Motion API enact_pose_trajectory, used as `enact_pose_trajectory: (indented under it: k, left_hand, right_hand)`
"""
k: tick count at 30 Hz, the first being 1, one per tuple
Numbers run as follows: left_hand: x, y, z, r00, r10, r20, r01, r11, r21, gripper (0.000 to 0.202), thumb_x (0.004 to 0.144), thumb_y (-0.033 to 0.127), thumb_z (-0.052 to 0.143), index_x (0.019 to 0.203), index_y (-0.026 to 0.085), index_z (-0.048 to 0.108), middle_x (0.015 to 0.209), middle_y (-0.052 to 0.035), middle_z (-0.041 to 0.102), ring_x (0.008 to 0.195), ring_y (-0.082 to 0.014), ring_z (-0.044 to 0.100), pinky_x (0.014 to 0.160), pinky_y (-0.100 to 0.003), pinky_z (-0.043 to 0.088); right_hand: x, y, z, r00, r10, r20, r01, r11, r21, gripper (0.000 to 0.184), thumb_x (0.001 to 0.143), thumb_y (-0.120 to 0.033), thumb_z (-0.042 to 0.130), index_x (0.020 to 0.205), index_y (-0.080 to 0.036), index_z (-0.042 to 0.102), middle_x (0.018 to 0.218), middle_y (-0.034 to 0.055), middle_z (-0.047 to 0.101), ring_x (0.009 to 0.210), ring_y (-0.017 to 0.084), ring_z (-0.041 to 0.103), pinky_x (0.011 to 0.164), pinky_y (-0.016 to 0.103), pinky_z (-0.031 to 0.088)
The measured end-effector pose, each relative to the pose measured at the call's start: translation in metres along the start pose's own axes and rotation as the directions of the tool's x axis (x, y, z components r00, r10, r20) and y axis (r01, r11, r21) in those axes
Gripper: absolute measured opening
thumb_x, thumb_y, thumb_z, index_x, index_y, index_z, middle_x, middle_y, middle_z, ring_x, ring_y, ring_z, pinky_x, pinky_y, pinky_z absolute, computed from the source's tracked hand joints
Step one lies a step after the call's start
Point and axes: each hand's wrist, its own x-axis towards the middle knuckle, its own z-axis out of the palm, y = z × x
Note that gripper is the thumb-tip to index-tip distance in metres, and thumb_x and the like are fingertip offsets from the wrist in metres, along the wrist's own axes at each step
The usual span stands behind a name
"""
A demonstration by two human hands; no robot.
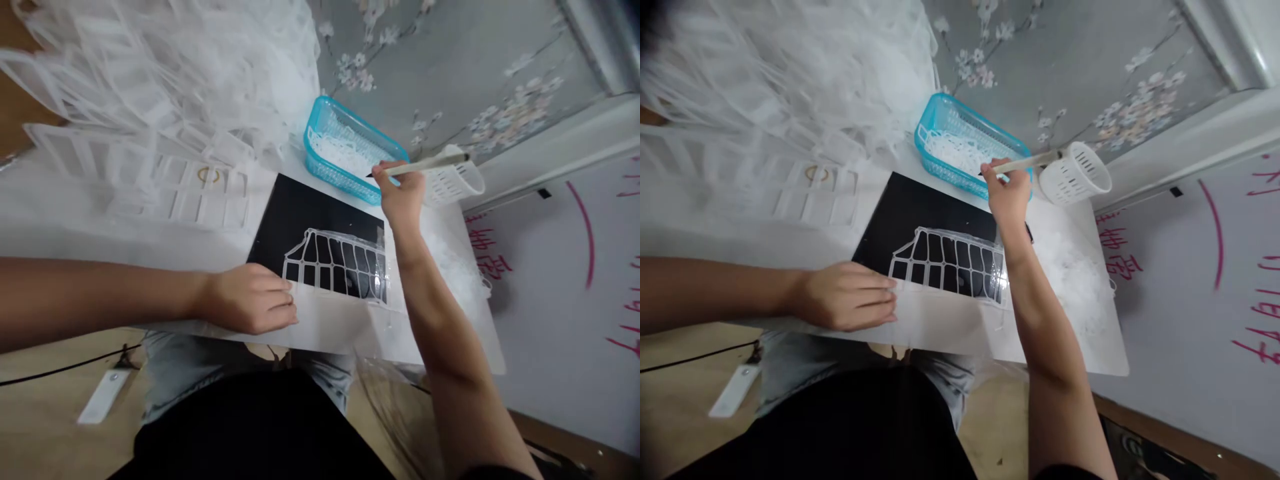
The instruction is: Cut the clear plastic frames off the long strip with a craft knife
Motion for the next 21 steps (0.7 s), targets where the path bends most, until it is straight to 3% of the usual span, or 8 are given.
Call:
enact_pose_trajectory:
  k: [2,4,7,10,13,18,21]
  left_hand:
    - [0.000,0.006,-0.001,0.995,0.101,-0.020,-0.098,0.988,0.118,0.008,0.090,0.021,0.067,0.084,0.017,0.071,0.082,-0.0048,0.074,0.081,-0.0161,0.070,0.077,-0.027,0.059]
    - [0.002,0.012,-0.003,0.988,0.153,-0.026,-0.144,0.968,0.208,0.013,0.089,0.023,0.068,0.078,0.016,0.072,0.079,-0.0071,0.073,0.078,-0.0179,0.070,0.072,-0.029,0.060]
    - [0.003,0.020,-0.005,0.982,0.189,-0.008,-0.181,0.950,0.254,0.015,0.089,0.022,0.067,0.075,0.017,0.073,0.078,-0.0071,0.074,0.076,-0.0183,0.071,0.067,-0.028,0.060]
    - [0.001,0.027,-0.004,0.980,0.199,0.010,-0.195,0.946,0.258,0.013,0.088,0.022,0.068,0.078,0.017,0.074,0.080,-0.0077,0.074,0.077,-0.0211,0.071,0.065,-0.031,0.059]
    - [-0.001,0.029,-0.001,0.986,0.164,0.026,-0.165,0.951,0.261,0.013,0.088,0.024,0.068,0.080,0.016,0.074,0.081,-0.0084,0.074,0.080,-0.0243,0.072,0.066,-0.033,0.060]
    - [0.000,0.027,-0.002,0.980,0.168,0.105,-0.190,0.944,0.268,0.018,0.091,0.027,0.064,0.078,0.020,0.073,0.074,-0.0040,0.071,0.073,-0.0204,0.070,0.068,-0.032,0.060]
    - [0.000,0.027,-0.001,0.979,0.168,0.112,-0.191,0.950,0.248,0.022,0.091,0.026,0.064,0.072,0.019,0.071,0.068,-0.0045,0.069,0.069,-0.0197,0.069,0.065,-0.031,0.060]
  right_hand:
    - [-0.026,0.000,0.004,0.999,-0.038,-0.038,0.038,0.999,-0.011,0.009,0.081,-0.030,0.073,0.079,-0.021,0.070,0.103,0.0028,0.073,0.114,0.018,0.062,0.094,0.035,0.051]
    - [-0.070,-0.006,0.008,1.000,0.017,0.004,-0.018,0.998,0.055,0.006,0.081,-0.029,0.074,0.081,-0.023,0.073,0.098,0.0010,0.073,0.101,0.015,0.066,0.092,0.032,0.051]
    - [-0.140,-0.012,0.012,0.947,0.224,0.230,-0.259,0.956,0.135,0.002,0.078,-0.027,0.077,0.077,-0.026,0.075,0.080,-0.0012,0.073,0.080,0.014,0.066,0.085,0.030,0.053]
    - [-0.184,-0.008,0.015,0.887,0.244,0.392,-0.310,0.944,0.111,0.002,0.080,-0.029,0.077,0.081,-0.029,0.079,0.085,0.0015,0.074,0.085,0.017,0.065,0.086,0.034,0.053]
    - [-0.196,0.001,0.017,0.879,0.167,0.446,-0.227,0.970,0.083,0.009,0.083,-0.029,0.074,0.089,-0.032,0.080,0.090,0.0023,0.076,0.092,0.020,0.063,0.090,0.038,0.052]
    - [-0.197,0.002,0.017,0.844,0.128,0.520,-0.175,0.984,0.040,0.013,0.082,-0.028,0.076,0.091,-0.037,0.080,0.091,0.0019,0.078,0.093,0.023,0.062,0.090,0.040,0.052]
    - [-0.198,0.000,0.017,0.847,0.103,0.521,-0.133,0.991,0.022,0.013,0.082,-0.028,0.077,0.091,-0.036,0.080,0.089,0.0020,0.078,0.091,0.022,0.063,0.086,0.038,0.053]
